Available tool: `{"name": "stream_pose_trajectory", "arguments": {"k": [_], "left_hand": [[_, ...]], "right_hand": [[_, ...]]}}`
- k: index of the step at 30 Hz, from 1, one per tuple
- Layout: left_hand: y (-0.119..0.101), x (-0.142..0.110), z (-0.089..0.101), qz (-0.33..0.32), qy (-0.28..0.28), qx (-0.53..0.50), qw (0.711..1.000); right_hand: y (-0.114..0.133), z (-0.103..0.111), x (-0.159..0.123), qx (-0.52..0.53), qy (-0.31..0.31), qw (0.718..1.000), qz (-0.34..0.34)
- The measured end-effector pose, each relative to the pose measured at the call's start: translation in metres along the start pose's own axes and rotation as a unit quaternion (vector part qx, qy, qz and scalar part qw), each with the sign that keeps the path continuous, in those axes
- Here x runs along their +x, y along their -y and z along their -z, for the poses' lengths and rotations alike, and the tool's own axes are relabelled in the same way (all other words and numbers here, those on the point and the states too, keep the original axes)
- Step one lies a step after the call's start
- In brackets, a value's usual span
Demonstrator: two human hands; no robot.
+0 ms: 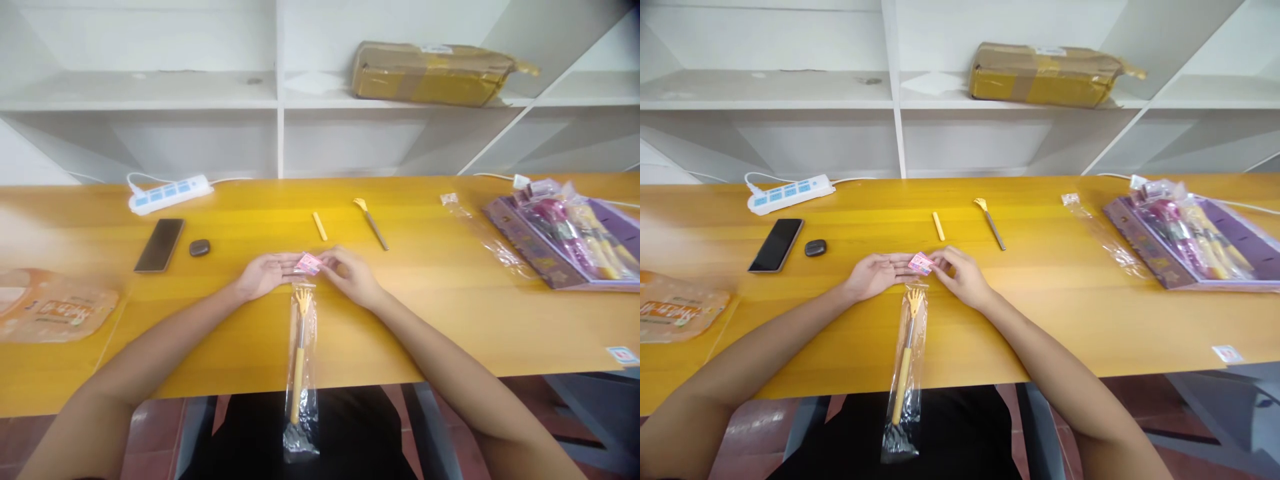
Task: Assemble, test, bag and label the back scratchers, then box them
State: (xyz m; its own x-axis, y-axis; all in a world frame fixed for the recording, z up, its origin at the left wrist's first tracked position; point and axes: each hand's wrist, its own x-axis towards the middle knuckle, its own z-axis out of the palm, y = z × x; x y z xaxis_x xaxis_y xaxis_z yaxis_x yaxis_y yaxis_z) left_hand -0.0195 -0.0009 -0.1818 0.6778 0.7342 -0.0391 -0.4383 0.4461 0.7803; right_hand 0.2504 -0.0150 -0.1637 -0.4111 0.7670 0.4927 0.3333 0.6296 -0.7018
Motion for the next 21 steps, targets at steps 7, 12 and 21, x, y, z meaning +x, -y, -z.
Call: {"name": "stream_pose_trajectory", "arguments": {"k": [7, 12, 21], "left_hand": [[-0.0014, -0.0014, -0.0034, 0.003, 0.026, -0.001, 1.000], [-0.0017, -0.0018, -0.0044, 0.007, 0.029, 0.006, 1.000], [-0.0028, -0.0027, -0.0060, 0.015, 0.038, 0.015, 0.999]], "right_hand": [[0.0000, 0.0017, -0.0015, -0.019, 0.016, 0.999, 0.025], [0.0048, 0.0027, -0.0008, -0.026, 0.033, 0.998, 0.038], [0.0052, 0.0053, -0.0025, -0.031, 0.069, 0.997, 0.021]]}}
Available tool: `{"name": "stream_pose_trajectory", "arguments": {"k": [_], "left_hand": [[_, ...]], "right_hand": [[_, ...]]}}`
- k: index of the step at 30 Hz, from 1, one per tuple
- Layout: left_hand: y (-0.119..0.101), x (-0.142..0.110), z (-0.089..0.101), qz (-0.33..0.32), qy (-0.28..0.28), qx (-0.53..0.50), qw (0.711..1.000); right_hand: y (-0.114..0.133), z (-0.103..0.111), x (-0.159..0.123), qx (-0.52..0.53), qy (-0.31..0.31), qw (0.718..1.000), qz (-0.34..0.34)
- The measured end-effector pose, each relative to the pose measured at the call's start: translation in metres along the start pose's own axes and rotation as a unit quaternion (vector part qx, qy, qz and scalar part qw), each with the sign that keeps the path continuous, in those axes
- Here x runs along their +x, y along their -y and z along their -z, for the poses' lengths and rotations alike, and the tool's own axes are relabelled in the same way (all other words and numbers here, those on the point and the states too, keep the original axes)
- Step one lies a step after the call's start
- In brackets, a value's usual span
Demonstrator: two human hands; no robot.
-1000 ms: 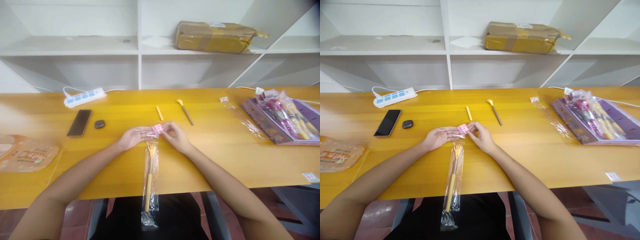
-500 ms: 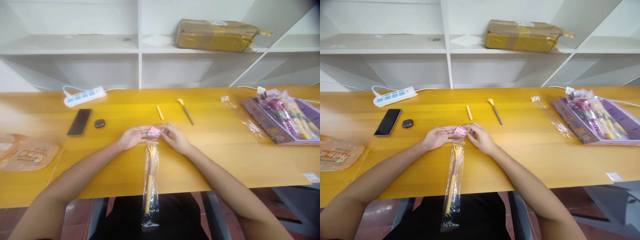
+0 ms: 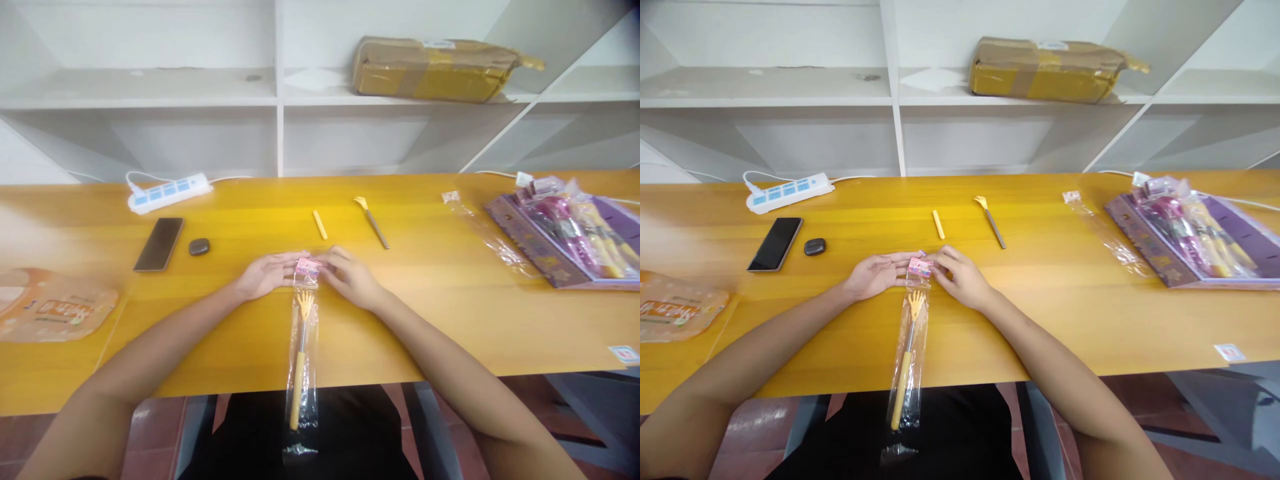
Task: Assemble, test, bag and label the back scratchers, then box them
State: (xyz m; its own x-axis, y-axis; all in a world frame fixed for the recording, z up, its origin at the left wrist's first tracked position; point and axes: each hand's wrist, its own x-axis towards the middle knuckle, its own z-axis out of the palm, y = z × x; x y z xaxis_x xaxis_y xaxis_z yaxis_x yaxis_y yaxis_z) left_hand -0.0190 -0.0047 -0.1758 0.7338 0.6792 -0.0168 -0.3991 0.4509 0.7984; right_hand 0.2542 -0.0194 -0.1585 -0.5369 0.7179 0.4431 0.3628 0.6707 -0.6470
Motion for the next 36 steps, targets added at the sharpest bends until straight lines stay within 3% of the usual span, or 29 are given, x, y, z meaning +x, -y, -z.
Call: {"name": "stream_pose_trajectory", "arguments": {"k": [28, 31, 36], "left_hand": [[0.0000, -0.0009, -0.0040, 0.004, -0.008, 0.010, 1.000], [-0.0003, -0.0012, -0.0043, 0.002, -0.009, 0.010, 1.000], [-0.0016, -0.0009, -0.0058, 0.008, -0.012, 0.017, 1.000]], "right_hand": [[0.0039, -0.0008, -0.0005, -0.018, 0.067, 0.997, 0.021], [0.0031, -0.0012, -0.0012, -0.015, 0.058, 0.998, 0.017], [0.0004, -0.0012, -0.0028, 0.003, -0.009, 0.999, -0.035]]}}
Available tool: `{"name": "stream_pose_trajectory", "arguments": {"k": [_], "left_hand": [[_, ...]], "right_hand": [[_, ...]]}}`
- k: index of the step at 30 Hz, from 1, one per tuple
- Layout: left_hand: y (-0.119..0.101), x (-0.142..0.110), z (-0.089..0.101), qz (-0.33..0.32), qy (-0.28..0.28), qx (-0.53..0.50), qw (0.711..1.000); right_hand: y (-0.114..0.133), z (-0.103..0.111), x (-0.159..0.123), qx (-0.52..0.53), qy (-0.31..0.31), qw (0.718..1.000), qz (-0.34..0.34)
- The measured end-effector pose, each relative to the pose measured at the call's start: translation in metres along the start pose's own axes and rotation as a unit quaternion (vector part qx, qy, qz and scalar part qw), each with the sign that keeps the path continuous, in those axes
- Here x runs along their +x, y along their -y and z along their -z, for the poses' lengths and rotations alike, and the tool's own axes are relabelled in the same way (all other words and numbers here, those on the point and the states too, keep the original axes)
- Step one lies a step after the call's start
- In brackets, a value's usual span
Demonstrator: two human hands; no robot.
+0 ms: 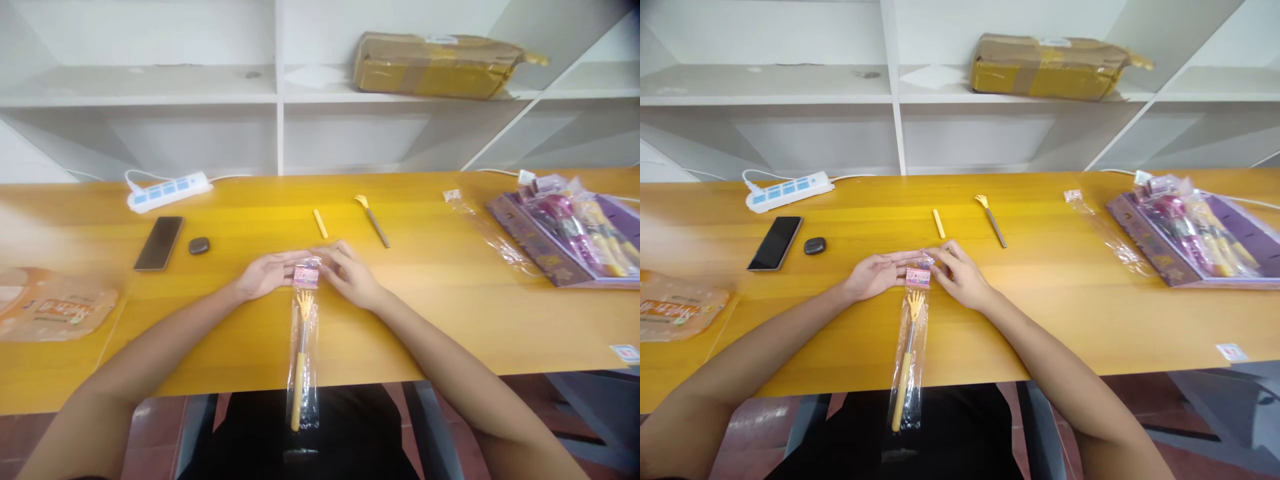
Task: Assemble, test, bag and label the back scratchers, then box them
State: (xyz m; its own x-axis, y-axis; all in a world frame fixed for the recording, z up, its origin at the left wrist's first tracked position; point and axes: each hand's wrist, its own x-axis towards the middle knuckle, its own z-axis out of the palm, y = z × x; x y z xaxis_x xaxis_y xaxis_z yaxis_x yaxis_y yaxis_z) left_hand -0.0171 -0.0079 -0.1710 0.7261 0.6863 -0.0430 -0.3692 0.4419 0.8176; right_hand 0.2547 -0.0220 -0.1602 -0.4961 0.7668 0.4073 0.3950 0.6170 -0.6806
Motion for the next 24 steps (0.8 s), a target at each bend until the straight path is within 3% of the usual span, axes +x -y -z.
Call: {"name": "stream_pose_trajectory", "arguments": {"k": [13, 24], "left_hand": [[0.0016, 0.0006, 0.0041, 0.000, 0.011, -0.002, 1.000], [0.0010, 0.0000, 0.0023, -0.001, 0.006, -0.002, 1.000]], "right_hand": [[0.0020, 0.0004, 0.0040, 0.067, -0.006, 0.998, 0.014], [0.0031, 0.0037, 0.0029, 0.037, -0.001, 0.998, 0.044]]}}
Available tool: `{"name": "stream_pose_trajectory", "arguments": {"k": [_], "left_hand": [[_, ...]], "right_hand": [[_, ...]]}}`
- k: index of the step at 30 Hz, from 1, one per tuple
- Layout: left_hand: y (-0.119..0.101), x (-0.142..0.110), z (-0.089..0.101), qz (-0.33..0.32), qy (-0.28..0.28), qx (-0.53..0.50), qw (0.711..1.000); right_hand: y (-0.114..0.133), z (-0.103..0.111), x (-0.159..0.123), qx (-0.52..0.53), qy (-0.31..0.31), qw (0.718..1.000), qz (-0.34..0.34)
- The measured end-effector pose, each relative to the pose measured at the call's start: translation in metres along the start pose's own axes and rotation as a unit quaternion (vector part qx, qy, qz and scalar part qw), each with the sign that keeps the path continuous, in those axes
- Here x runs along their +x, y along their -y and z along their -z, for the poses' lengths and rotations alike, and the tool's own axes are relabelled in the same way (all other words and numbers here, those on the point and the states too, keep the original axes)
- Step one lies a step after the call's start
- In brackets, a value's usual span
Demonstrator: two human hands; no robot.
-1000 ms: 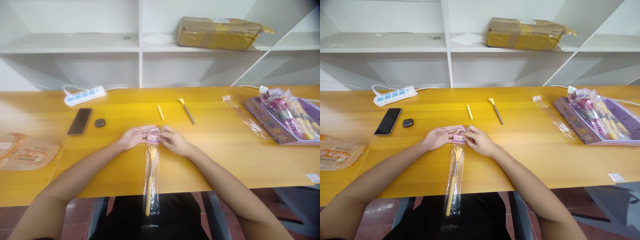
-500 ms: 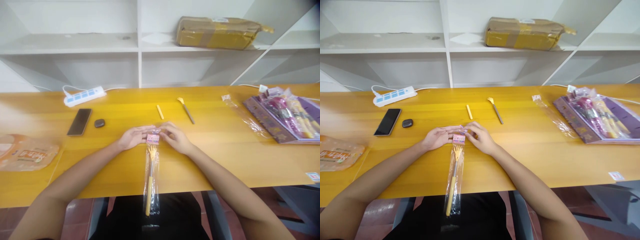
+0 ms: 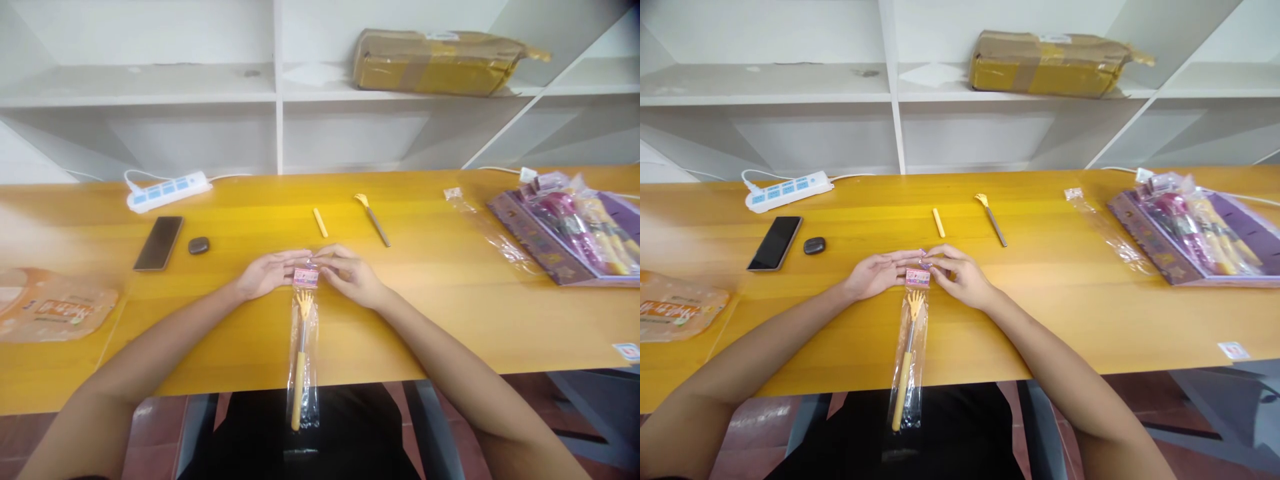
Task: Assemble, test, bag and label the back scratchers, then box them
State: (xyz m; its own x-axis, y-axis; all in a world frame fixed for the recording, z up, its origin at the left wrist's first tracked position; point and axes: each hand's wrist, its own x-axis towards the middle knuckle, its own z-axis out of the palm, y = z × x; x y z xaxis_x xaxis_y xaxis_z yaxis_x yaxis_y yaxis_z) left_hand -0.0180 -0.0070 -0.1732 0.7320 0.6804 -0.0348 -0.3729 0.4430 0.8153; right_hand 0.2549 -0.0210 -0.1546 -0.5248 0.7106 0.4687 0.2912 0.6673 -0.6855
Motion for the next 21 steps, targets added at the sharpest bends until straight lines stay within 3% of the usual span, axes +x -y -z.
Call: {"name": "stream_pose_trajectory", "arguments": {"k": [10, 17, 21], "left_hand": [[-0.002, 0.001, -0.010, -0.002, -0.040, 0.008, 0.999], [0.003, 0.002, -0.014, 0.000, -0.073, 0.170, 0.983], [0.004, 0.003, -0.013, -0.001, -0.070, 0.197, 0.978]], "right_hand": [[0.001, -0.001, -0.003, -0.015, 0.013, 1.000, -0.009], [0.008, 0.002, -0.004, -0.004, -0.003, 1.000, 0.010], [0.013, 0.003, -0.004, 0.023, 0.023, 0.999, 0.025]]}}
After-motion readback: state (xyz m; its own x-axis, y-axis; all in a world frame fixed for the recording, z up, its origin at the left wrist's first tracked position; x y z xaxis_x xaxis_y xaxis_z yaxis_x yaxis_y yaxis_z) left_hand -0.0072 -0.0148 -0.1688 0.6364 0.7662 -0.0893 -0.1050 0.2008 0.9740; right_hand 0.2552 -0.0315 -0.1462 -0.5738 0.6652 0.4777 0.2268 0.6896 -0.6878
